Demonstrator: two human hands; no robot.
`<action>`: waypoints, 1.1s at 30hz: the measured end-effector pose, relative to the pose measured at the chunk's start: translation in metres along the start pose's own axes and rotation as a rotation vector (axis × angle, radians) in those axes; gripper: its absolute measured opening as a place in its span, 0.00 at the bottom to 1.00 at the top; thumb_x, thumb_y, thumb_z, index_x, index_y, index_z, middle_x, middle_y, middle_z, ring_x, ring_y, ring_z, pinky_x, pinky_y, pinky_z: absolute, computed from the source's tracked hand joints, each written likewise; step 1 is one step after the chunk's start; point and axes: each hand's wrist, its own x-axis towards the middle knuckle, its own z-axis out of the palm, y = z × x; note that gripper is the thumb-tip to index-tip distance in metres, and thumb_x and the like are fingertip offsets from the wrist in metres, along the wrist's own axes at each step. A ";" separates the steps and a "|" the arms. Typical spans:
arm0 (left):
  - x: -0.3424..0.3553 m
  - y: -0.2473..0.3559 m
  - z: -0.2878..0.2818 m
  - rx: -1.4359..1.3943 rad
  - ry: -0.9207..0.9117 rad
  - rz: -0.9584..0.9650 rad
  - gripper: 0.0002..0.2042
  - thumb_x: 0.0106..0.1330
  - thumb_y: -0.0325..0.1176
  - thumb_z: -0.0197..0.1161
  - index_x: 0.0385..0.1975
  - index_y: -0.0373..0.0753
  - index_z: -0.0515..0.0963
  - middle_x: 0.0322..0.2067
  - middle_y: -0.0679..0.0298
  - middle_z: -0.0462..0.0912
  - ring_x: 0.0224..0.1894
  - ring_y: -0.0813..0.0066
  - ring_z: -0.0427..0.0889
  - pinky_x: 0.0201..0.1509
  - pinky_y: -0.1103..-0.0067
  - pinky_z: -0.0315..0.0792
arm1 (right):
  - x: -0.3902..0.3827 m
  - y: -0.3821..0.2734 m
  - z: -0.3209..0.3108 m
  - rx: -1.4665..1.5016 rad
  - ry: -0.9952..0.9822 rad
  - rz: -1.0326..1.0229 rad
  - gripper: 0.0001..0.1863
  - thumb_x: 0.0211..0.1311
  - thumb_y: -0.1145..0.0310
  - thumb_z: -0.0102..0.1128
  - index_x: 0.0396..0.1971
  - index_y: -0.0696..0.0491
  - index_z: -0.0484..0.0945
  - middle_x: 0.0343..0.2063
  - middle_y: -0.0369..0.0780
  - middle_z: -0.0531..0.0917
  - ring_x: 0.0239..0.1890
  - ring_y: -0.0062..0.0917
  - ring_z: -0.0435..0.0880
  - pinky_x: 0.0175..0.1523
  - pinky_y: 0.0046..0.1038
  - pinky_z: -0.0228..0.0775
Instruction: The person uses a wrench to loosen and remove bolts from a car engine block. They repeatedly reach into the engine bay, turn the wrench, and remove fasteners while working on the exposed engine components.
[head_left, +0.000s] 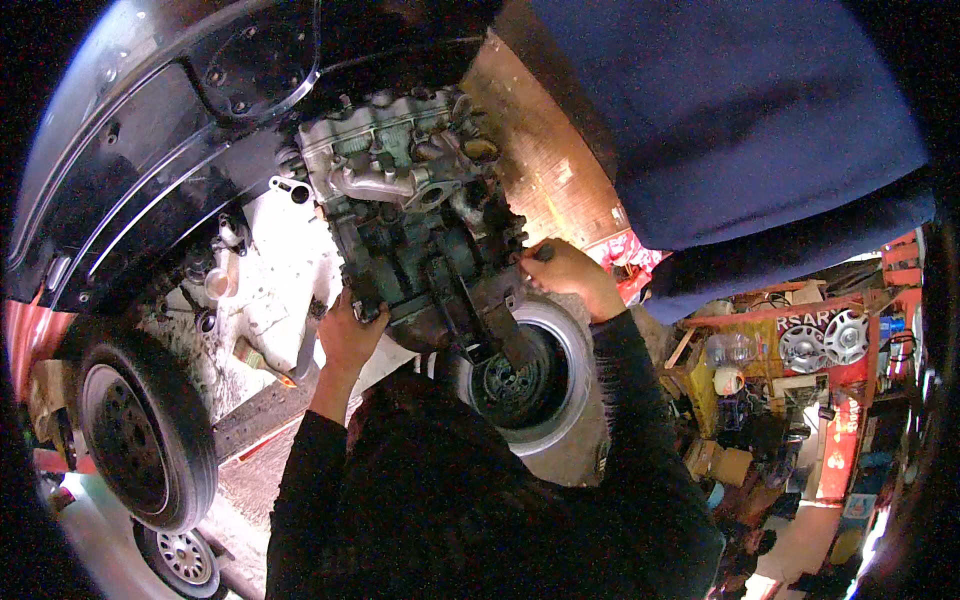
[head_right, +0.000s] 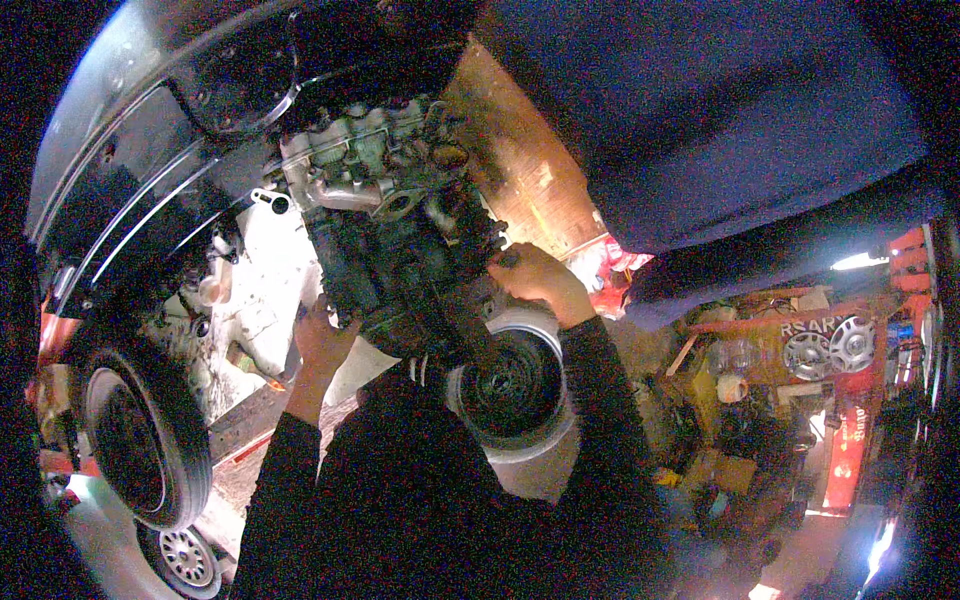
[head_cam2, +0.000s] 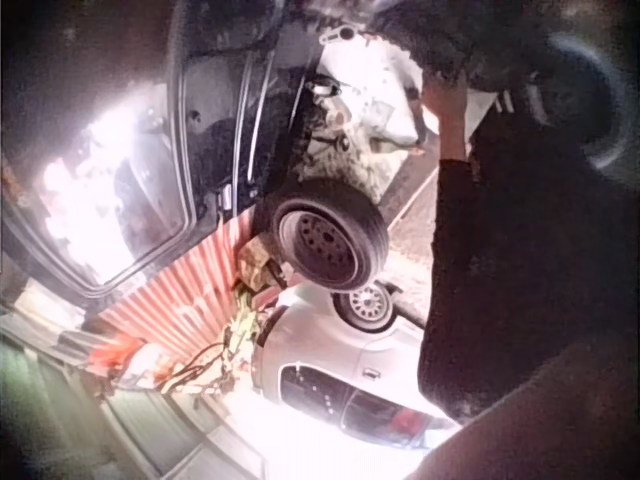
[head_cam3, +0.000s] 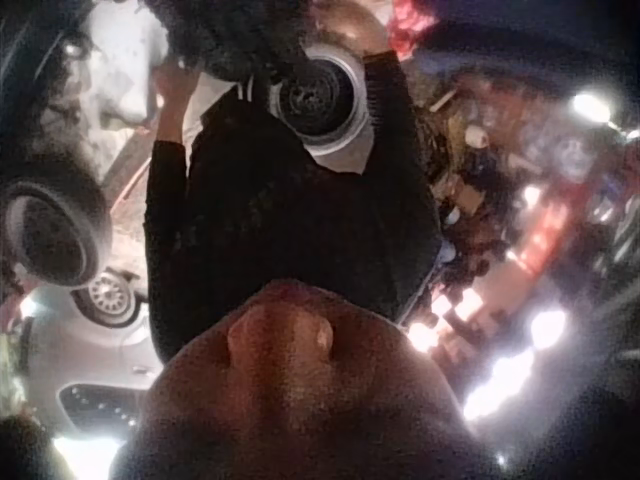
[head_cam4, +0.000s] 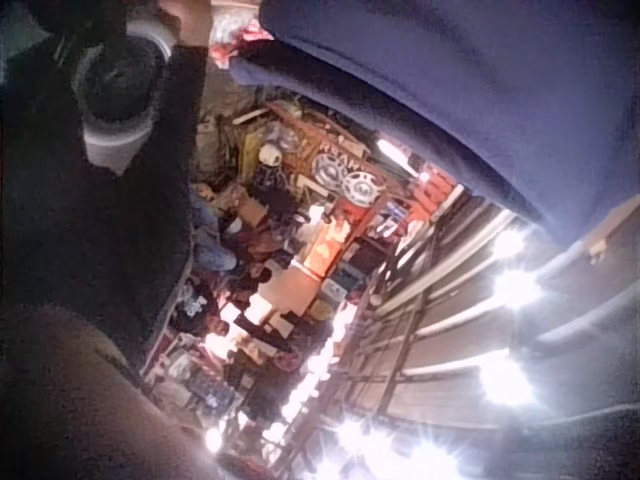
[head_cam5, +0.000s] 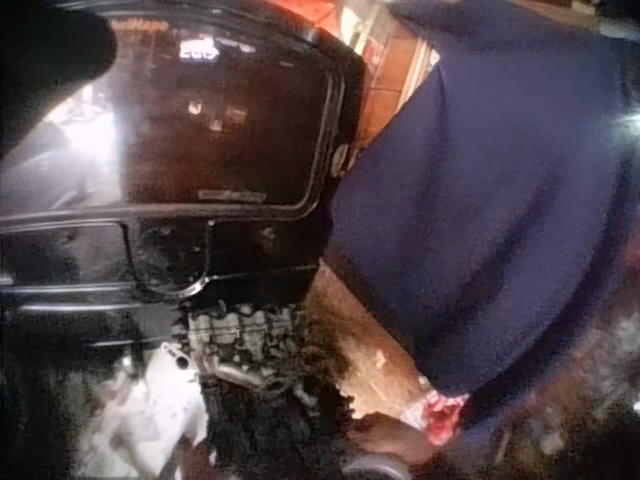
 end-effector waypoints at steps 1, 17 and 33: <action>-0.001 0.000 0.000 0.013 -0.002 -0.011 0.30 0.55 0.51 0.74 0.49 0.32 0.79 0.37 0.46 0.87 0.35 0.46 0.88 0.38 0.57 0.83 | -0.007 -0.011 -0.004 0.003 -0.071 0.056 0.16 0.68 0.57 0.65 0.45 0.54 0.87 0.31 0.41 0.89 0.36 0.27 0.87 0.47 0.30 0.80; 0.001 0.005 -0.004 -0.073 -0.085 -0.080 0.31 0.55 0.51 0.74 0.52 0.34 0.78 0.38 0.47 0.87 0.38 0.47 0.88 0.41 0.60 0.83 | 0.004 0.040 -0.015 0.108 -0.121 -0.024 0.18 0.76 0.56 0.54 0.35 0.55 0.85 0.25 0.35 0.85 0.26 0.21 0.82 0.36 0.26 0.76; -0.003 -0.002 0.004 -0.012 -0.126 -0.116 0.37 0.55 0.56 0.74 0.55 0.32 0.75 0.38 0.49 0.87 0.38 0.48 0.88 0.42 0.60 0.83 | -0.008 0.015 0.004 -0.037 0.091 -0.261 0.11 0.73 0.69 0.56 0.40 0.58 0.85 0.26 0.36 0.86 0.25 0.20 0.81 0.36 0.26 0.76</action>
